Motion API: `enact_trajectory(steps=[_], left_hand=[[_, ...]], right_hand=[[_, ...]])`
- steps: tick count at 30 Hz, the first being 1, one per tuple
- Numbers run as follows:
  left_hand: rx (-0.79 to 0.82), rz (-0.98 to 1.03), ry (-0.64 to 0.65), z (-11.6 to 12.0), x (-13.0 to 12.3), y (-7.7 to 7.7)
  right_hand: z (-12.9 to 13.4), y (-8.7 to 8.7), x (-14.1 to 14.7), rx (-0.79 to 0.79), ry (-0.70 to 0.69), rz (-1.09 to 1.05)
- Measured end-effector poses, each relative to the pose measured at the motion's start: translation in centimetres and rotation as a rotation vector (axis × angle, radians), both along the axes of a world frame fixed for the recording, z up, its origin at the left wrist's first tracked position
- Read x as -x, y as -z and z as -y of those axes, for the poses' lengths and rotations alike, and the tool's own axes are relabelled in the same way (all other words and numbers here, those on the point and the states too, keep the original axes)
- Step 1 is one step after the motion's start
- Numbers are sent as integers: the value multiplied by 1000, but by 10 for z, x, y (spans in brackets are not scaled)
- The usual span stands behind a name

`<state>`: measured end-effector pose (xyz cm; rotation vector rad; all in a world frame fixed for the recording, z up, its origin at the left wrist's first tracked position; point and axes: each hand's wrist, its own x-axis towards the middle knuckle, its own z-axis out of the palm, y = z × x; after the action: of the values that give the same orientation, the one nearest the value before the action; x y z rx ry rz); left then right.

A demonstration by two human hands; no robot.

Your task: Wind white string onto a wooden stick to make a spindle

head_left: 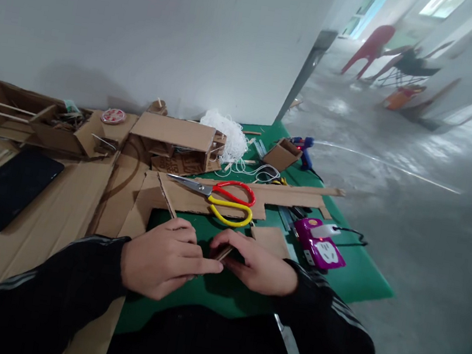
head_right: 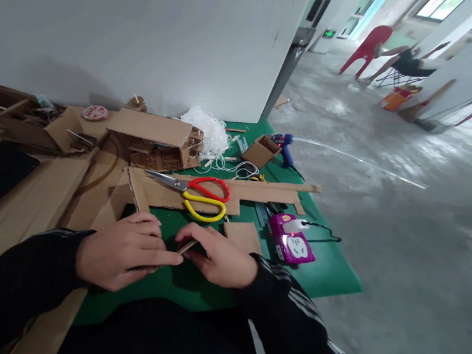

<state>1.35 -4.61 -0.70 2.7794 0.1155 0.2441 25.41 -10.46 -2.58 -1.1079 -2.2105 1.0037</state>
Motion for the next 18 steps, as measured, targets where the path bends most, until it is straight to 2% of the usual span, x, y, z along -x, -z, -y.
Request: enact_trajectory(steps=[5,11,18], left_hand=[[16,17,-8,-1,-2,1],[11,-68,4,-3,-7,-8],[16,-103,-11,-4,-9,-16]], right_hand=[[-7,-1,1,43,-55,-12],[-15,1,3,68,-52,-42],[-4,-8,-2,72,5,-15]])
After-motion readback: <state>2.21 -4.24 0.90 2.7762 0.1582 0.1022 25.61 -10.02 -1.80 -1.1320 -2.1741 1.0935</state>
